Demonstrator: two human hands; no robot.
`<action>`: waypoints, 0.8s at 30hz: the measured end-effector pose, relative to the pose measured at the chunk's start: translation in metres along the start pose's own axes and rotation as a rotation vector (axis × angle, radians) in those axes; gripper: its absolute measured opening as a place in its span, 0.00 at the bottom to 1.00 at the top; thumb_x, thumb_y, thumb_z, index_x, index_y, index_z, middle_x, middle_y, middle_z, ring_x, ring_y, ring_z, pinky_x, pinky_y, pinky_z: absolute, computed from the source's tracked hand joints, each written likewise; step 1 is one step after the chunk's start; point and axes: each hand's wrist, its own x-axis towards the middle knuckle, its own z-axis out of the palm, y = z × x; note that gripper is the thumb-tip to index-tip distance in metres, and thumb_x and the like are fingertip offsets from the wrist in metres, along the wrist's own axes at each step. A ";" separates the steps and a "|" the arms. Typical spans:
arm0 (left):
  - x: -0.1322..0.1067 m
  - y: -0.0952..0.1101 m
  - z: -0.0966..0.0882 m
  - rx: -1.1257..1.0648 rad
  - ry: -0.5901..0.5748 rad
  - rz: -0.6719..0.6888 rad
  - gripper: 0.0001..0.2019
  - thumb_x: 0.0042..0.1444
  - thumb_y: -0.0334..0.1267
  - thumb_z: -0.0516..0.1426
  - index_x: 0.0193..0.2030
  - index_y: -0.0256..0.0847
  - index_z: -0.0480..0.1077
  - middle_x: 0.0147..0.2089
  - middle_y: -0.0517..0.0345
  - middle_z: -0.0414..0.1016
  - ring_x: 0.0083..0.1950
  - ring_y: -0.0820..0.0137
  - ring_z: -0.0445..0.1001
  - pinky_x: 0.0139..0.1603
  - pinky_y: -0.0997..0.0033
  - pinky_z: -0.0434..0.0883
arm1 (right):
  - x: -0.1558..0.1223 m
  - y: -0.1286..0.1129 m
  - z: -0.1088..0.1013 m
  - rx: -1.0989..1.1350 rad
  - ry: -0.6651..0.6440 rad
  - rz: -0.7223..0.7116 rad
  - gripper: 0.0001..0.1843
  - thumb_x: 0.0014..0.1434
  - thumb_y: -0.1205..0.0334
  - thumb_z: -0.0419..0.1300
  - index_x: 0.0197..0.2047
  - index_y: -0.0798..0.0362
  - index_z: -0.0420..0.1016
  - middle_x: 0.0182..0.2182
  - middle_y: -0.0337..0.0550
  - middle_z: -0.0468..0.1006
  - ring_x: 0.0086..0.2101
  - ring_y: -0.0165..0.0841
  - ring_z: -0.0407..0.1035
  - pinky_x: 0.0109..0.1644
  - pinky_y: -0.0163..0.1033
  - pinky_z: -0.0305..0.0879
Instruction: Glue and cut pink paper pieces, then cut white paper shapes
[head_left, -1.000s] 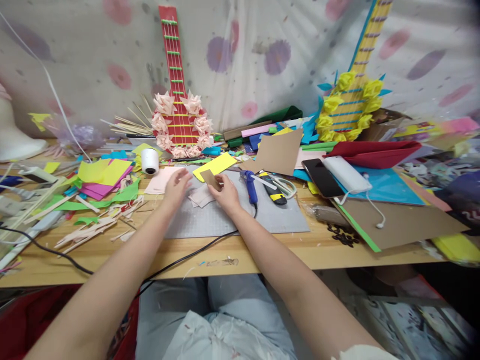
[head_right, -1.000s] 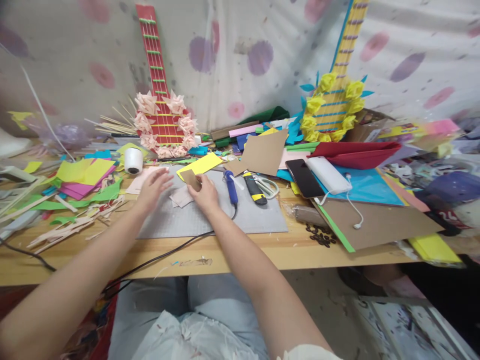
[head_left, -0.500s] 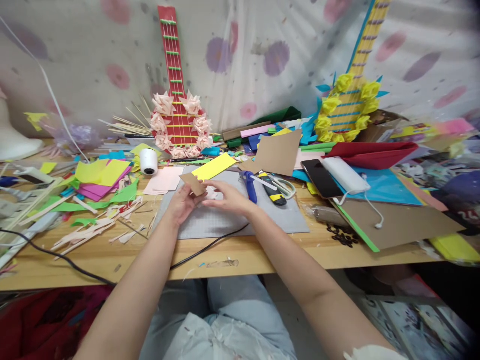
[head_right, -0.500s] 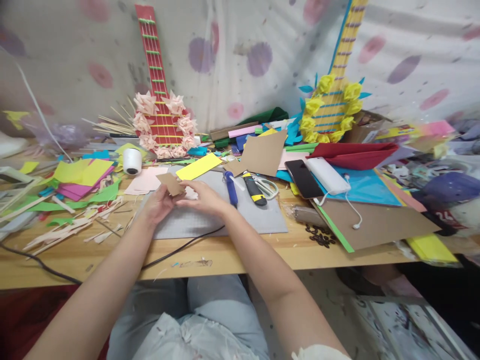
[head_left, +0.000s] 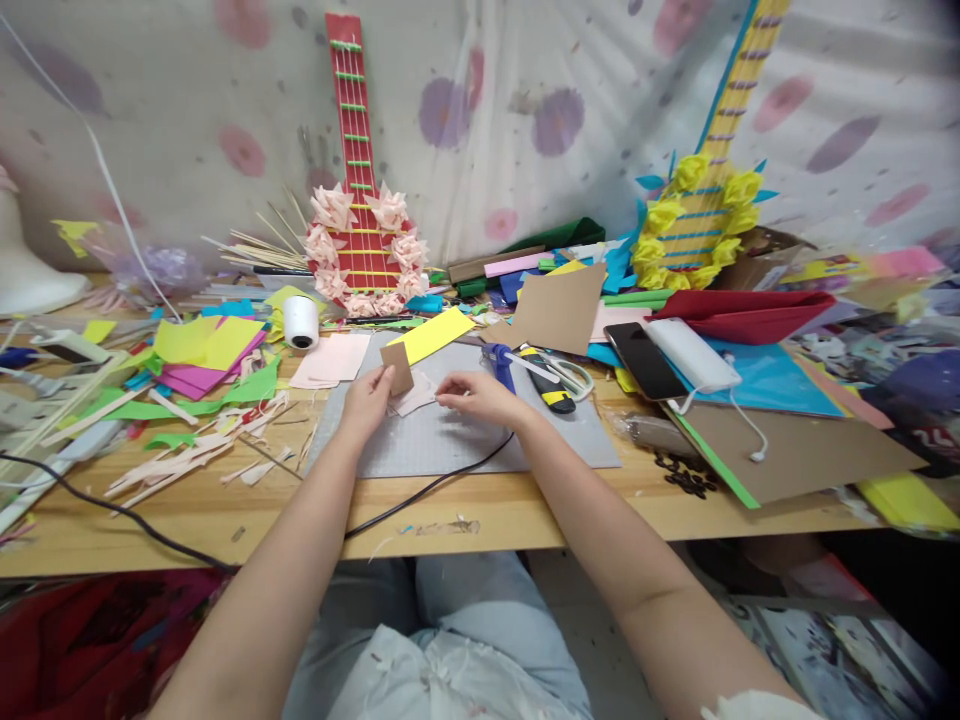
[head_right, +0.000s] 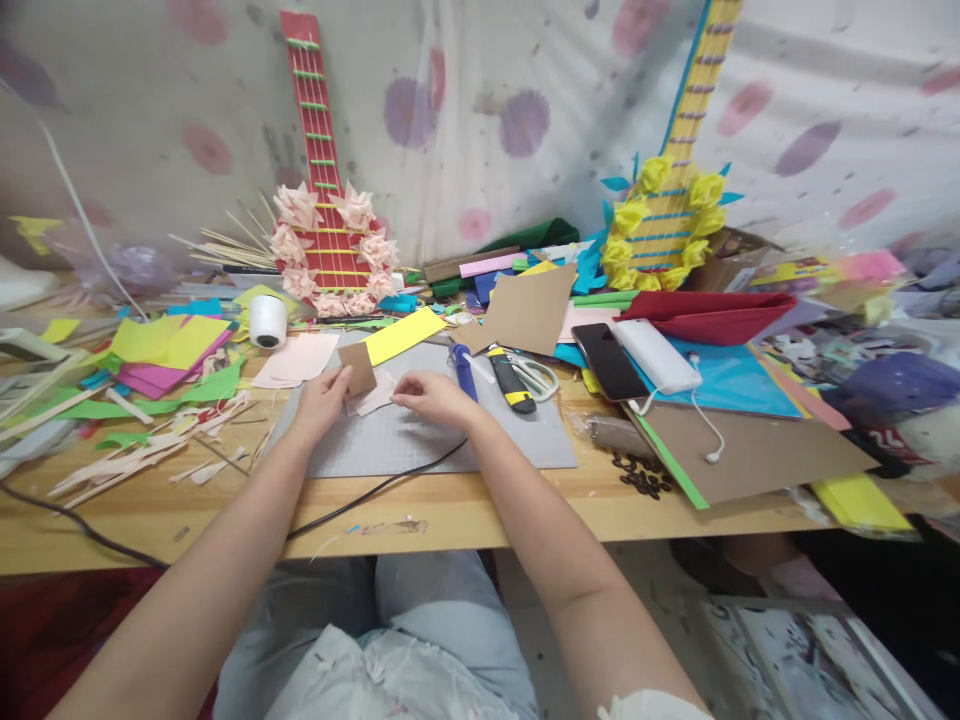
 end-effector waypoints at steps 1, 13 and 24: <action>0.003 0.001 -0.007 0.103 0.023 0.045 0.20 0.54 0.50 0.50 0.40 0.36 0.73 0.38 0.52 0.76 0.42 0.64 0.73 0.43 0.66 0.69 | 0.006 -0.001 0.006 -0.026 0.041 -0.012 0.08 0.52 0.60 0.57 0.33 0.55 0.72 0.29 0.39 0.75 0.29 0.26 0.66 0.34 0.32 0.61; 0.041 -0.016 -0.136 1.211 -0.245 0.309 0.16 0.52 0.30 0.50 0.46 0.37 0.71 0.54 0.51 0.70 0.52 0.59 0.67 0.49 0.62 0.64 | 0.023 0.028 0.032 -0.049 0.254 0.012 0.07 0.52 0.62 0.55 0.34 0.53 0.73 0.28 0.37 0.75 0.28 0.27 0.65 0.34 0.32 0.59; 0.046 -0.024 -0.132 1.203 -0.249 0.317 0.16 0.56 0.37 0.46 0.40 0.40 0.73 0.48 0.48 0.72 0.50 0.58 0.68 0.47 0.63 0.63 | 0.022 0.031 0.033 -0.049 0.238 0.023 0.08 0.51 0.62 0.55 0.33 0.53 0.73 0.26 0.36 0.75 0.27 0.26 0.64 0.33 0.32 0.58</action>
